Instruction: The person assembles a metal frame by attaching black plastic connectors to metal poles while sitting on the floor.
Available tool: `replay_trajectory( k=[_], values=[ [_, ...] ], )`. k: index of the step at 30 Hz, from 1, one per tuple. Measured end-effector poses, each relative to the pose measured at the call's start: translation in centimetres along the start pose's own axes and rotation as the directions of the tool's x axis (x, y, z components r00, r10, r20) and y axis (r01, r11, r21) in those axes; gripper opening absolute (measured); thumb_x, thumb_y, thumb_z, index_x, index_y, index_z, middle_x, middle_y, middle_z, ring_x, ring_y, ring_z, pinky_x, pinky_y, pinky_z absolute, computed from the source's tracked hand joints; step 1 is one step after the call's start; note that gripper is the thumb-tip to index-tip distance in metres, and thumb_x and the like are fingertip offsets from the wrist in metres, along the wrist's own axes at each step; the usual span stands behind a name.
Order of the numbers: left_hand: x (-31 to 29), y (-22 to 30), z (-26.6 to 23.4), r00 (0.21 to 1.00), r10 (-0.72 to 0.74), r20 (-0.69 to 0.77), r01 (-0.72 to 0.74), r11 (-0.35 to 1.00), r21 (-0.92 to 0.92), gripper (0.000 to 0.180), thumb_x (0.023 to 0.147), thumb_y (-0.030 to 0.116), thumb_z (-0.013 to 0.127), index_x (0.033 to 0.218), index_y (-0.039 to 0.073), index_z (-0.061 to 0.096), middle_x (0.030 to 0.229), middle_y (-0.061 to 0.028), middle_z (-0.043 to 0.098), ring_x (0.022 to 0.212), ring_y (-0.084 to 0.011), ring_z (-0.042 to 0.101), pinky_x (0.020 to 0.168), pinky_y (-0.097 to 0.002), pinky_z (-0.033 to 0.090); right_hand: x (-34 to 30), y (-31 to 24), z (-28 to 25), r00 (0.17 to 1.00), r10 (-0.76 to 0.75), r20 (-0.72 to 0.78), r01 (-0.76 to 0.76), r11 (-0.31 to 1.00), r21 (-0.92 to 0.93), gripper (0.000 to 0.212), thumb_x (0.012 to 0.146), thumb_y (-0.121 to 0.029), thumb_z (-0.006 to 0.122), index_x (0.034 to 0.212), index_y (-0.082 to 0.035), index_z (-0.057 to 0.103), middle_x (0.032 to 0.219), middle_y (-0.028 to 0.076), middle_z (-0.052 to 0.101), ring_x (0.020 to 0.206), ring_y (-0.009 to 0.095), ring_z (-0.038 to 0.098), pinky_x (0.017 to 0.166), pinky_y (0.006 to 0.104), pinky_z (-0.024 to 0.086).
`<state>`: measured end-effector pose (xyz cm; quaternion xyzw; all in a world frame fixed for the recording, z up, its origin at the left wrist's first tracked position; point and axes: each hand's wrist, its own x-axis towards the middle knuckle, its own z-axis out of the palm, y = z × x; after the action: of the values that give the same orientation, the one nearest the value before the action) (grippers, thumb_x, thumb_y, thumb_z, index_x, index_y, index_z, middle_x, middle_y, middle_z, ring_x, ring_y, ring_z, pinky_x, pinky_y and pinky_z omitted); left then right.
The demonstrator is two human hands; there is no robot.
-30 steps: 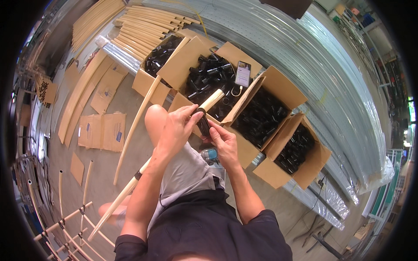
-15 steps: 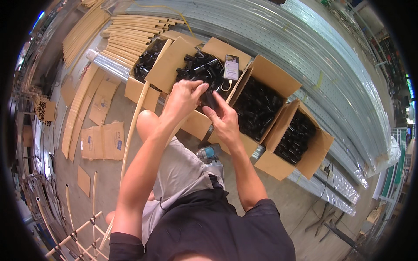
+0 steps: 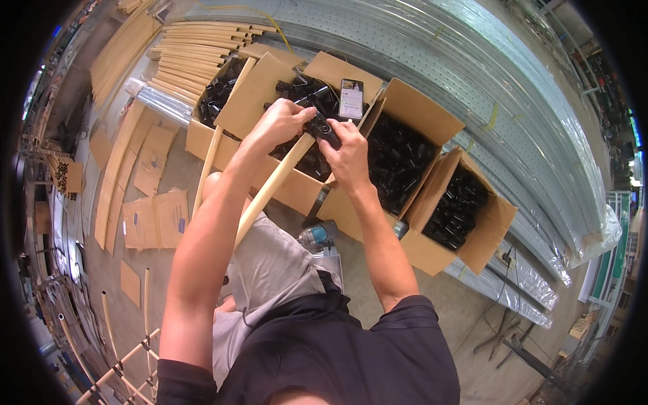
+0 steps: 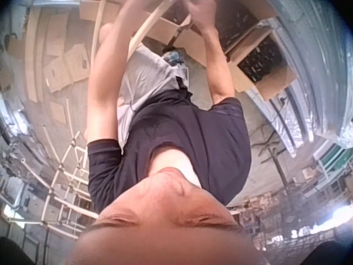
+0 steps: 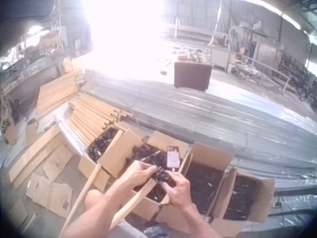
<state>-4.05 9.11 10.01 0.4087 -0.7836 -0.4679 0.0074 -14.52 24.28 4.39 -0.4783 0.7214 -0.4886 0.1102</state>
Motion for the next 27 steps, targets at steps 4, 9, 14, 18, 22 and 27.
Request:
replay_trajectory(
  k=[4, 9, 14, 18, 22, 27],
  values=[
    [0.0, -4.2, 1.0, 0.965, 0.256, 0.052, -0.197, 0.845, -0.497, 0.042, 0.096, 0.027, 0.071, 0.128, 0.0, 0.067, 0.107, -0.0087, 0.073, 0.096, -0.012, 0.066, 0.083, -0.0291, 0.054, -0.6, 3.1, 1.0, 0.971, 0.24, 0.017, -0.212, 0.819, 0.533, 0.047, 0.083, -0.006, 0.081, 0.126, 0.005, 0.066, 0.107, 0.007, 0.071, 0.093, 0.01, 0.066, 0.081, 0.024, 0.055],
    [0.4, -6.2, 2.3, 0.941, 0.339, -0.019, -0.272, 0.718, -0.641, 0.043, 0.093, 0.009, 0.072, 0.134, 0.0, 0.063, 0.118, -0.0092, 0.071, 0.101, -0.0107, 0.066, 0.09, -0.0259, 0.054, -0.6, 1.8, 1.0, 0.956, 0.269, 0.119, -0.287, 0.762, 0.581, 0.043, 0.087, -0.006, 0.079, 0.126, 0.005, 0.066, 0.104, 0.006, 0.073, 0.091, 0.01, 0.067, 0.082, 0.0236, 0.056],
    [0.8, -6.2, 4.4, 0.935, 0.267, -0.232, -0.353, 0.673, -0.65, 0.032, 0.092, 0.0, 0.063, 0.123, 0.002, 0.071, 0.096, -0.0061, 0.077, 0.083, -0.004, 0.063, 0.072, -0.0237, 0.054, 0.4, 1.0, 0.8, 0.965, 0.235, 0.116, -0.262, 0.856, 0.446, 0.039, 0.088, -0.01, 0.078, 0.123, 0.005, 0.068, 0.093, 0.005, 0.075, 0.081, 0.008, 0.068, 0.075, 0.0234, 0.057],
    [0.5, -6.0, 5.6, 0.926, 0.18, -0.331, -0.36, 0.677, -0.642, 0.031, 0.092, 0.001, 0.063, 0.122, 0.001, 0.071, 0.091, -0.0062, 0.077, 0.079, -0.004, 0.063, 0.07, -0.0242, 0.054, 0.6, -0.1, 0.9, 0.951, 0.287, 0.111, -0.308, 0.886, 0.345, 0.037, 0.087, -0.012, 0.077, 0.119, 0.006, 0.069, 0.088, 0.007, 0.075, 0.078, 0.007, 0.068, 0.07, 0.0244, 0.056],
    [-0.4, -5.3, 6.0, 0.909, 0.145, -0.391, -0.38, 0.673, -0.634, 0.03, 0.093, 0.002, 0.062, 0.121, 0.0, 0.071, 0.09, -0.0052, 0.077, 0.077, -0.0037, 0.062, 0.069, -0.0246, 0.054, 0.4, -0.8, 1.0, 0.973, 0.231, 0.026, -0.231, 0.95, 0.209, 0.039, 0.085, -0.012, 0.077, 0.118, 0.007, 0.069, 0.087, 0.011, 0.076, 0.075, 0.009, 0.069, 0.068, 0.0269, 0.056],
    [-0.7, -5.4, 5.8, 0.9, 0.179, -0.398, -0.395, 0.723, -0.567, 0.029, 0.093, 0.006, 0.062, 0.121, 0.0, 0.071, 0.091, -0.0133, 0.077, 0.076, -0.0061, 0.066, 0.069, -0.0269, 0.055, 0.7, -1.2, 1.1, 0.991, 0.136, -0.004, -0.135, 0.987, 0.091, 0.04, 0.083, -0.012, 0.076, 0.117, 0.006, 0.069, 0.087, 0.015, 0.075, 0.075, 0.013, 0.071, 0.068, 0.0284, 0.056]
  ],
)
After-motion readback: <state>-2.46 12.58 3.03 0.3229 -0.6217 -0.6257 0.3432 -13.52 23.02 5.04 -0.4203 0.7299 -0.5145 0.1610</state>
